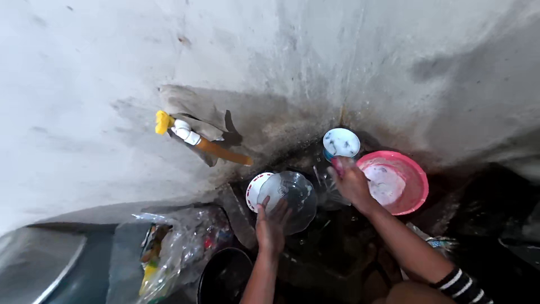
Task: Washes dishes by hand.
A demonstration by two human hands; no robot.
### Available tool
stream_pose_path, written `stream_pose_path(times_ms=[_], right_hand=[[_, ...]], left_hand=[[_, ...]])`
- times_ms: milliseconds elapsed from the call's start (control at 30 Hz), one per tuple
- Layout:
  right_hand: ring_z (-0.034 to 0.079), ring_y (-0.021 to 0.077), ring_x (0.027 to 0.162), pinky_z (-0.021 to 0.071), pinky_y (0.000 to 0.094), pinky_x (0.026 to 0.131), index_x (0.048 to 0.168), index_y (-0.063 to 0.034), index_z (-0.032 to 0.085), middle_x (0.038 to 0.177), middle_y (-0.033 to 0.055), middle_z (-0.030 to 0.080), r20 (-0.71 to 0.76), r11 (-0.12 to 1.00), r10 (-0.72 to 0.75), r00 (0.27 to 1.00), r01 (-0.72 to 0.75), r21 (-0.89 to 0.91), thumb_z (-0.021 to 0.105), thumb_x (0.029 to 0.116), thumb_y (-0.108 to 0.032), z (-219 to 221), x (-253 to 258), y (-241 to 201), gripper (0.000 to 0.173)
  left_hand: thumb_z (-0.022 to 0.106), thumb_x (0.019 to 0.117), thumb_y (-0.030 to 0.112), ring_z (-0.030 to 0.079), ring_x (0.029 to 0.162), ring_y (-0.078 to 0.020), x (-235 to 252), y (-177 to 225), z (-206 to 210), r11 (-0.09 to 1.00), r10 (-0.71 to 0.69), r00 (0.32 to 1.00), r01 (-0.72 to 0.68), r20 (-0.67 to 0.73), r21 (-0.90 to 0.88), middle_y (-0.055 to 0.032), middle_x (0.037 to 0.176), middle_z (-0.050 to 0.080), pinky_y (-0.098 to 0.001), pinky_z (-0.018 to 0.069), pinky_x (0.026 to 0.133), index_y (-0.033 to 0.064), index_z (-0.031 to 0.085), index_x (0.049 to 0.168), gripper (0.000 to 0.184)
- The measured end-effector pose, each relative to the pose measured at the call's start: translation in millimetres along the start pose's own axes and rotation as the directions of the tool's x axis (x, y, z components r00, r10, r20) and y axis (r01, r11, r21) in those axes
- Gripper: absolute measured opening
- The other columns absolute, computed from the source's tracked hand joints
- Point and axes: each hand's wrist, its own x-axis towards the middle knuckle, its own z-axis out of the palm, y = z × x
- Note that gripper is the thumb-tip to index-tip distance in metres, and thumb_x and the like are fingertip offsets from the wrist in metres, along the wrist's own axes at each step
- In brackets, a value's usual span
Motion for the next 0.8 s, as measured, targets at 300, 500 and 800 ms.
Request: stream_pose_path(times_ms=[300, 500, 800], right_hand=[[0.011, 0.0311, 0.160, 0.0204, 0.0508, 0.129, 0.161, -0.0136, 0.037, 0.171, 0.0104, 0.023, 0.422, 0.812, -0.558, 0.715, 0.575, 0.100, 0.038, 0.1084, -0.027, 18.0, -48.1, -115.3, 0.054], [0.025, 0.0334, 0.157, 0.0175, 0.0601, 0.128, 0.151, -0.0149, 0.054, 0.163, 0.0084, 0.042, 0.250, 0.670, -0.596, 0.763, 0.644, -0.368, 0.045, 0.1049, -0.011, -32.5, -22.2, -90.5, 0.047], [0.034, 0.0298, 0.154, 0.0274, 0.0488, 0.127, 0.142, -0.0076, 0.061, 0.160, 0.0125, 0.046, 0.423, 0.708, -0.538, 0.729, 0.663, -0.242, 0.048, 0.1037, -0.012, -50.4, -47.9, -80.8, 0.041]], left_hand=[[0.018, 0.1098, 0.055, 0.068, 0.104, -0.0163, -16.1, 6.7, 58.3, 0.965, 0.097, 0.978, -0.047, 0.185, -0.257, -0.0057, 0.116, 0.071, -0.0409, 0.0589, 0.086, 0.0141, 0.056, 0.138, 0.062], [0.031, 0.1126, 0.044, 0.075, 0.086, -0.0359, -25.7, 10.8, 63.3, 0.985, 0.052, 0.994, -0.035, 0.101, -0.167, -0.0226, 0.110, 0.072, -0.0509, 0.0644, 0.071, 0.0044, 0.051, 0.142, 0.053], [0.031, 0.1120, 0.047, 0.074, 0.078, -0.0288, -35.2, 11.5, 73.7, 0.982, 0.084, 0.996, -0.086, -0.022, -0.169, -0.0195, 0.105, 0.073, -0.0443, 0.0626, 0.065, 0.0017, 0.059, 0.134, 0.058]])
